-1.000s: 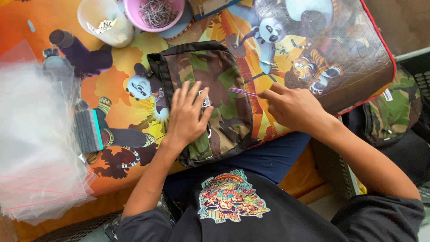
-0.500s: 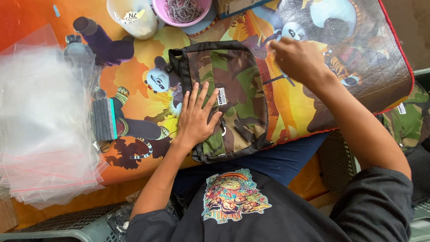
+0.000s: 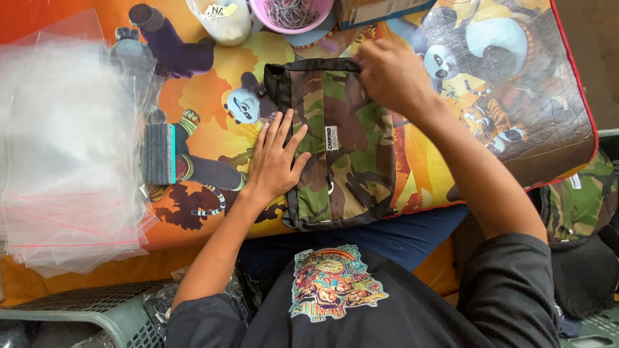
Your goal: The person cleans a camouflage-patterned bag by brushing its exterior and interior surfaces with a purple brush. They then attach a decorative bear-shaped charm to the zipper pull and place the bag into a clear plastic bag.
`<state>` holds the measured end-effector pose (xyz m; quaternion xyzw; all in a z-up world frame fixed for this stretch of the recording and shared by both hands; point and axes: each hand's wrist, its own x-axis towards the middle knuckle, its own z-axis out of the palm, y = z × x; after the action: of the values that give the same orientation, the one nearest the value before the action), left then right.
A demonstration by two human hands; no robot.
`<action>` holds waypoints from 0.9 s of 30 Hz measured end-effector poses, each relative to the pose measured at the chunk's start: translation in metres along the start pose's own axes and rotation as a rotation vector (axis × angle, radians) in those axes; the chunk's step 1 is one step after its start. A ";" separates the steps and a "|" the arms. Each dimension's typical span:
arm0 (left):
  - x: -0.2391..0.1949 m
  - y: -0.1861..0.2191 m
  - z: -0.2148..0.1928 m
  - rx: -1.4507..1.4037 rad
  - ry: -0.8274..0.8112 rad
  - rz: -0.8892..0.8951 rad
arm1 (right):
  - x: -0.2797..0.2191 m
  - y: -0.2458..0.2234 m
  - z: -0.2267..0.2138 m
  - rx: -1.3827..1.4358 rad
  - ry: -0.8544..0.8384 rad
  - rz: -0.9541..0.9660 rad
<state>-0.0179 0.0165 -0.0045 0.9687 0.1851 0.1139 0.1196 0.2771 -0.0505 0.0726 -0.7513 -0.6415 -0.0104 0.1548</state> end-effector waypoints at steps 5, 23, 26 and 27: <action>0.002 -0.004 0.002 -0.047 0.011 -0.057 | 0.021 -0.010 0.029 -0.109 -0.089 -0.051; -0.001 -0.014 0.023 -0.198 0.093 -0.096 | -0.112 -0.100 -0.042 0.413 -0.679 -0.254; -0.001 -0.014 0.027 -0.136 0.096 -0.091 | -0.107 -0.085 -0.020 0.104 -0.329 -0.232; -0.002 -0.012 0.025 -0.135 0.094 -0.087 | -0.121 -0.091 -0.003 0.104 -0.327 -0.229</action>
<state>-0.0167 0.0219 -0.0320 0.9431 0.2242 0.1663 0.1806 0.1678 -0.1557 0.0700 -0.6561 -0.7389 0.1275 0.0851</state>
